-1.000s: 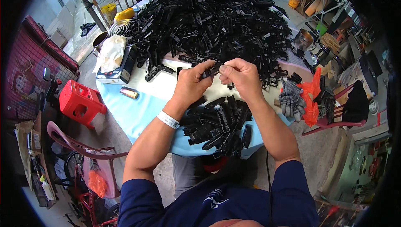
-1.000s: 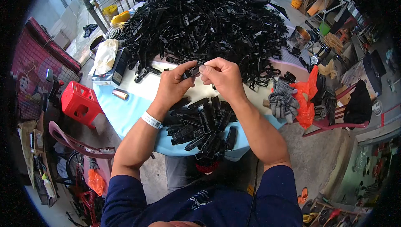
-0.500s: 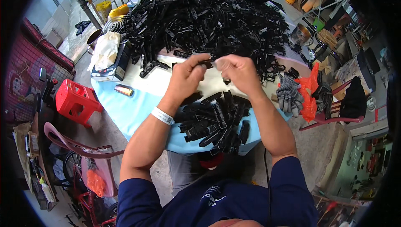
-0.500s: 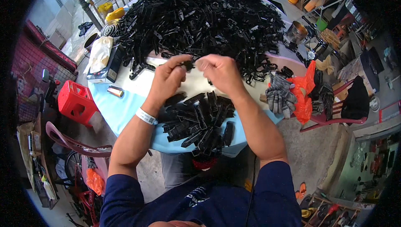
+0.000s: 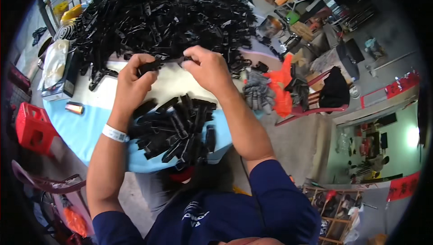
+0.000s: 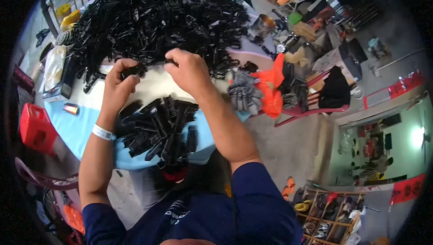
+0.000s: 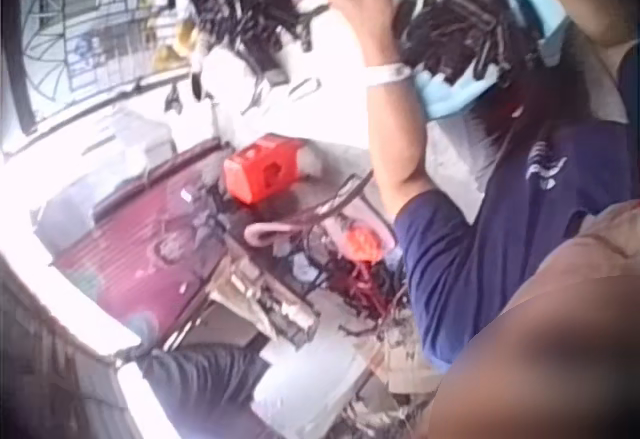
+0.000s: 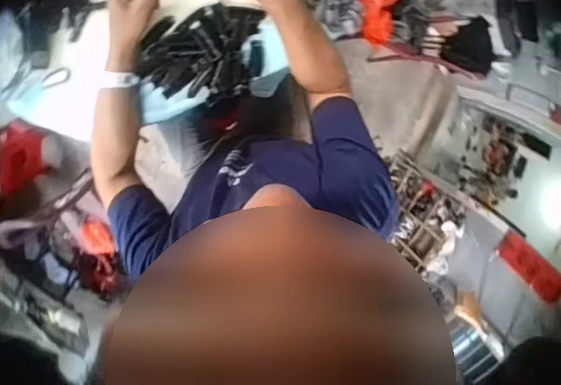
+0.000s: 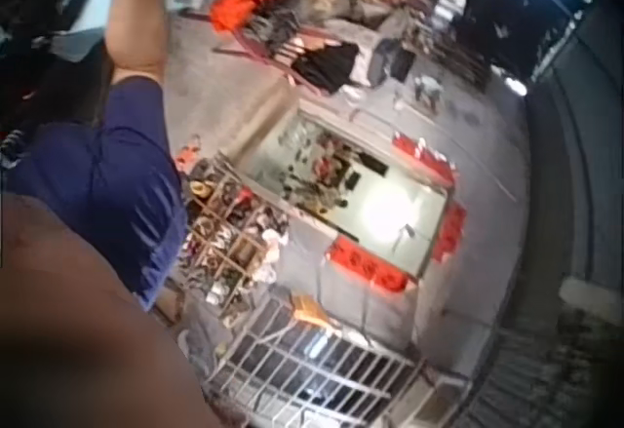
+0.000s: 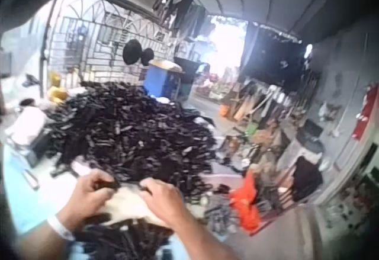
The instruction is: Assembling small black plastic connectors by hand at a workstation.
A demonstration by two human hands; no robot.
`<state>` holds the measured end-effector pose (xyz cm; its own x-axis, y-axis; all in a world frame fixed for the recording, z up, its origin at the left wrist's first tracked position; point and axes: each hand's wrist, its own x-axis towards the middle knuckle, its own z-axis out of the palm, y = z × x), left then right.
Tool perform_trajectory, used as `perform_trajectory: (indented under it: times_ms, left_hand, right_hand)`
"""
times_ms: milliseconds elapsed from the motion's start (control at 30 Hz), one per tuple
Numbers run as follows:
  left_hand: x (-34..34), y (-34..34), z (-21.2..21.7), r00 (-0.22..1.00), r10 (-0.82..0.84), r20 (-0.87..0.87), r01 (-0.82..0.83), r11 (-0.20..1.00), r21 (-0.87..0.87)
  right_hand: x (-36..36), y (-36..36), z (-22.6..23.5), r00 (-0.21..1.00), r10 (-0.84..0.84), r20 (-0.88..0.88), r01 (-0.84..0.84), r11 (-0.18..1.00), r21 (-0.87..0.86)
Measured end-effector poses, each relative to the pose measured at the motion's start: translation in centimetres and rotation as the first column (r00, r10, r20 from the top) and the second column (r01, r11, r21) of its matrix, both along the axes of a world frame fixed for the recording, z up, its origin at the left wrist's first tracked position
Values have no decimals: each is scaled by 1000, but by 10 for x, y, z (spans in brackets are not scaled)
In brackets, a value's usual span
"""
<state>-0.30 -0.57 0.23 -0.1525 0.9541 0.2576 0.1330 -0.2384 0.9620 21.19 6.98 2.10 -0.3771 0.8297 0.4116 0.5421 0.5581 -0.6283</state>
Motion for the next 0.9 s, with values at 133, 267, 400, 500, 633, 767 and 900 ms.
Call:
perform_trajectory:
  times_ms: [133, 267, 400, 500, 633, 767, 900]
  left_hand:
    - [3, 2, 0, 999, -45, -15, 45, 999, -20]
    - [8, -1, 2, 996, -55, -63, 52, 997, -50]
    - [10, -1, 0, 992, -47, -120, 40, 998, -56]
    - [13, -2, 0, 984, -46, -174, 41, 999, -35]
    - [10, -3, 5, 977, -53, -209, 42, 998, -56]
    - [8, 0, 1, 975, -31, -218, 25, 999, -30]
    - [5, 2, -4, 971, -2, -238, 5, 1000, 13]
  right_hand:
    - [4, 9, -4, 899, 54, -435, -89, 994, -61]
    - [5, 4, -4, 875, 49, -482, -102, 991, -83]
    - [3, -1, 0, 846, 60, -530, -147, 981, -123]
    - [-5, -7, 0, 728, 75, -681, -277, 941, -192]
    - [-1, -2, -2, 871, 19, -492, -187, 937, -295]
    - [11, 13, -14, 981, 77, -177, -118, 965, -236]
    - [10, 13, -14, 954, 154, -256, -213, 952, -222]
